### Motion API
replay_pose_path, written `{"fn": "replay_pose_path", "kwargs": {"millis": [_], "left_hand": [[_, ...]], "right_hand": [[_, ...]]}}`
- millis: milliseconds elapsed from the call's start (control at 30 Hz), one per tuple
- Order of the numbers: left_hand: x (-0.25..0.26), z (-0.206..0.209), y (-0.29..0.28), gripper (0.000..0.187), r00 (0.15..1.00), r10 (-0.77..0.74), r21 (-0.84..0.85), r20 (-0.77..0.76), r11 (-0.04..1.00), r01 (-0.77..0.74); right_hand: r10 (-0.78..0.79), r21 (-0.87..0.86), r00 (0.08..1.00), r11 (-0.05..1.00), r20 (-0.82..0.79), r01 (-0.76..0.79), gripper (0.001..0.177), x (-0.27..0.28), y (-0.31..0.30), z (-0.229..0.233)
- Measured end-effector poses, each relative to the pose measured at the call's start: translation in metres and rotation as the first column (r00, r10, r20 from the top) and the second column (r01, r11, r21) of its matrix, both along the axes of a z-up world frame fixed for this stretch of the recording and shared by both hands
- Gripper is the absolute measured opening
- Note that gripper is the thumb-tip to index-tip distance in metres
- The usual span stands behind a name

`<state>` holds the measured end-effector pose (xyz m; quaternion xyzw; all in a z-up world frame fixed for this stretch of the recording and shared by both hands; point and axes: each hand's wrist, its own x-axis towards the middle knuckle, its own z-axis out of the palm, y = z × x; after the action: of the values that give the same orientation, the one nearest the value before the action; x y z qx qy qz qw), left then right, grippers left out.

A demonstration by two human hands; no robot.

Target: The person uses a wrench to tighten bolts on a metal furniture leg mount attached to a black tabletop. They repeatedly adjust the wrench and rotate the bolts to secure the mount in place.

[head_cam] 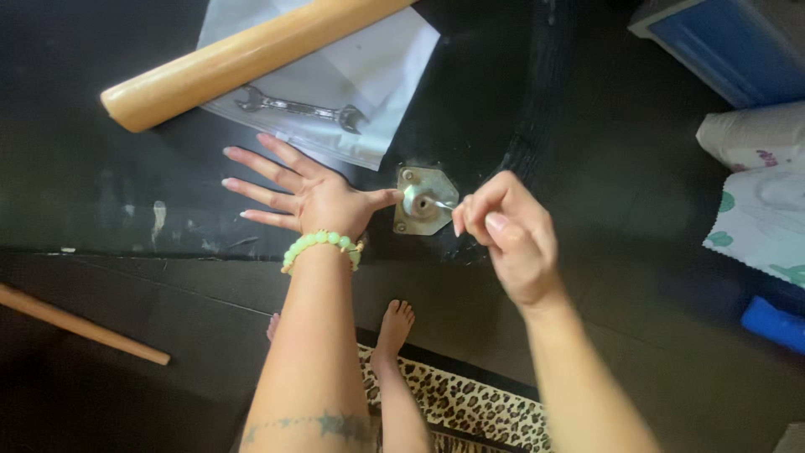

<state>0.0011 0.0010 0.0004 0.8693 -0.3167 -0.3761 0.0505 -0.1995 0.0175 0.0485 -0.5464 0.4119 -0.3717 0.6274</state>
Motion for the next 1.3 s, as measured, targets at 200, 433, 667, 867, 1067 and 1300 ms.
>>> {"fn": "replay_pose_path", "kwargs": {"millis": [200,433,667,867,1067,1300], "left_hand": [[0.002,-0.005,0.003,0.173,1.000,-0.002,-0.041,-0.019,0.999,0.001],[0.004,-0.003,0.004,0.171,0.999,0.004,-0.041,-0.053,0.999,-0.007],[0.005,-0.004,0.004,0.170,0.997,0.025,-0.071,-0.072,0.997,-0.030],[0.005,-0.005,0.006,0.172,0.995,0.043,-0.105,-0.089,0.993,-0.052],[0.007,-0.006,0.005,0.172,0.993,0.032,-0.075,-0.118,0.996,-0.041],[0.006,-0.004,0.004,0.171,0.993,0.030,-0.073,-0.110,0.997,-0.039]], "right_hand": [[-0.143,-0.146,0.526,0.989,-0.838,0.036,0.024,-0.022,0.002,0.045],[0.212,0.189,0.253,0.975,-0.944,-0.112,0.025,-0.017,-0.010,0.074],[0.076,0.114,-0.085,0.690,-0.993,-0.715,0.032,0.016,-0.022,0.091],[-0.121,0.299,-0.372,0.395,-0.920,-0.868,0.018,0.029,-0.018,0.094],[-0.131,0.171,-0.260,0.468,-0.957,-0.867,0.016,0.023,-0.010,0.082],[-0.416,-0.040,-0.204,0.508,-0.886,-0.861,0.010,0.036,0.002,0.074]]}}
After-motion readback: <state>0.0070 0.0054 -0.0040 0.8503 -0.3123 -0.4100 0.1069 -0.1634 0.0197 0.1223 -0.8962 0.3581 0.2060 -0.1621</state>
